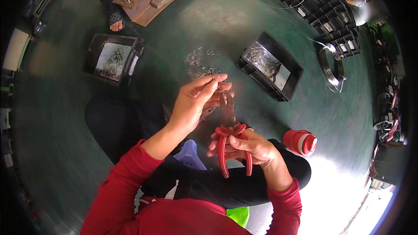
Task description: The person sits on the floor and uses pliers to bend small metal wire pieces into hooks, placing the finished pieces into a nearby black bin. The person repeatedly picks up wire segments, bends them, and deposits them into the bin.
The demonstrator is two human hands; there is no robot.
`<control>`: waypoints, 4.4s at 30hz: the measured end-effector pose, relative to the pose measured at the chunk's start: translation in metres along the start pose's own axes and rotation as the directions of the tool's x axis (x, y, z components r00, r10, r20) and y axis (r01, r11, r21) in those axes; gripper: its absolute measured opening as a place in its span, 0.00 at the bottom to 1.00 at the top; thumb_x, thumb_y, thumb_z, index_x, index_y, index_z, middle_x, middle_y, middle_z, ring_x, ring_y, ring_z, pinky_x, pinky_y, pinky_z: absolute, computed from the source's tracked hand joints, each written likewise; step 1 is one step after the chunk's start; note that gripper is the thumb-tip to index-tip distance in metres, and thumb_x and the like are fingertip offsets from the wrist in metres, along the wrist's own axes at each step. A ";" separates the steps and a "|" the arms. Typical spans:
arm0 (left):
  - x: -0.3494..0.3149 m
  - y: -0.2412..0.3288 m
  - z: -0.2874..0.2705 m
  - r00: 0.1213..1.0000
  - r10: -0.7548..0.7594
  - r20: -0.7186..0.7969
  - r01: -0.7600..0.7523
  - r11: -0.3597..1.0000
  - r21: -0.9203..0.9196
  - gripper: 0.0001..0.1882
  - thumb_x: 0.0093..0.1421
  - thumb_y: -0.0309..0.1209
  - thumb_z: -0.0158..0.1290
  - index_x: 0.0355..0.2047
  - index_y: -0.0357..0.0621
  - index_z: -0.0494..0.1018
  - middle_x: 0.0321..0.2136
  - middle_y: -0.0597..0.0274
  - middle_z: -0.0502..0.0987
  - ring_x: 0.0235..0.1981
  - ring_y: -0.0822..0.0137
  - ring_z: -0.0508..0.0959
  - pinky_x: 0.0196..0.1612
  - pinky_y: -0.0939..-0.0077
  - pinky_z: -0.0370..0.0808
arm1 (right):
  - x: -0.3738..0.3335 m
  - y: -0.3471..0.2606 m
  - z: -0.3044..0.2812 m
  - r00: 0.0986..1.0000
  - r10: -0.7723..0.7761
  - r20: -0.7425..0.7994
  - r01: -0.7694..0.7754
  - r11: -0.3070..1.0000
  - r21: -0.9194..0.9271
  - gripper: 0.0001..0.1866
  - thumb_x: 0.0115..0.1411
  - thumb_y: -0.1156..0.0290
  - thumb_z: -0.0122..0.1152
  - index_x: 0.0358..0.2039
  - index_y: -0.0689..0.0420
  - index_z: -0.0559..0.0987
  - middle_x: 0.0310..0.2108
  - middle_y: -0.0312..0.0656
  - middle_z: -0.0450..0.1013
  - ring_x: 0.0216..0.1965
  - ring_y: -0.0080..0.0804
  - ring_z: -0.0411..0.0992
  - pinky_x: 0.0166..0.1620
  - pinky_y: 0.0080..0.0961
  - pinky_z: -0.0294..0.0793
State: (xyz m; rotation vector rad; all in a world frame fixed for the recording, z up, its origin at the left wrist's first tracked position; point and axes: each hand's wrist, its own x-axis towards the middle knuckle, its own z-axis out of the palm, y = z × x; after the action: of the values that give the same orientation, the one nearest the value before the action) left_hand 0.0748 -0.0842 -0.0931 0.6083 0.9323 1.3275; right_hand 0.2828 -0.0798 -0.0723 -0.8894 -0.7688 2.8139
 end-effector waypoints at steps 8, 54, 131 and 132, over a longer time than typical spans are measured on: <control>-0.004 -0.006 0.006 0.998 0.048 0.048 -0.044 0.995 -0.086 0.16 0.69 0.34 0.46 0.54 0.40 0.70 0.48 0.53 0.77 0.50 0.55 0.78 0.49 0.63 0.78 | 0.001 -0.002 0.003 0.992 -0.022 0.125 0.005 0.991 0.135 0.29 0.64 0.57 0.57 0.55 0.69 0.66 0.48 0.58 0.72 0.53 0.59 0.71 0.51 0.58 0.73; -0.005 0.014 -0.004 0.967 -0.173 0.188 0.085 0.911 0.403 0.14 0.69 0.27 0.44 0.48 0.35 0.75 0.17 0.71 0.67 0.15 0.82 0.64 0.18 0.84 0.60 | -0.009 -0.009 0.004 0.815 -0.452 -0.363 -0.087 0.524 -0.847 0.11 0.62 0.70 0.60 0.41 0.63 0.73 0.24 0.39 0.73 0.24 0.23 0.68 0.31 0.23 0.68; 0.223 -0.306 -0.069 0.973 -0.007 0.231 -0.227 -0.206 0.952 0.05 0.48 0.33 0.64 0.26 0.52 0.79 0.31 0.64 0.76 0.40 0.57 0.75 0.39 0.59 0.72 | -0.080 -0.006 -0.050 0.680 -0.387 -0.622 -0.689 -0.049 -0.723 0.18 0.47 0.70 0.68 0.37 0.57 0.72 0.30 0.41 0.69 0.35 0.39 0.70 0.40 0.34 0.67; 0.223 -0.308 -0.069 0.972 -0.028 0.235 -0.235 -0.227 0.945 0.06 0.48 0.32 0.64 0.26 0.51 0.78 0.31 0.64 0.75 0.41 0.58 0.74 0.39 0.59 0.72 | -0.080 -0.007 -0.051 0.677 -0.381 -0.629 -0.697 -0.057 -0.715 0.18 0.47 0.70 0.68 0.37 0.57 0.72 0.31 0.41 0.68 0.35 0.39 0.70 0.40 0.34 0.67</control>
State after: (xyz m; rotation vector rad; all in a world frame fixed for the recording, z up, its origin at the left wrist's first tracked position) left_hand 0.1777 0.0697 -0.4319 2.1314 1.7839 0.2041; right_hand 0.3769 -0.0699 -0.0635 -2.1294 -2.7230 0.8967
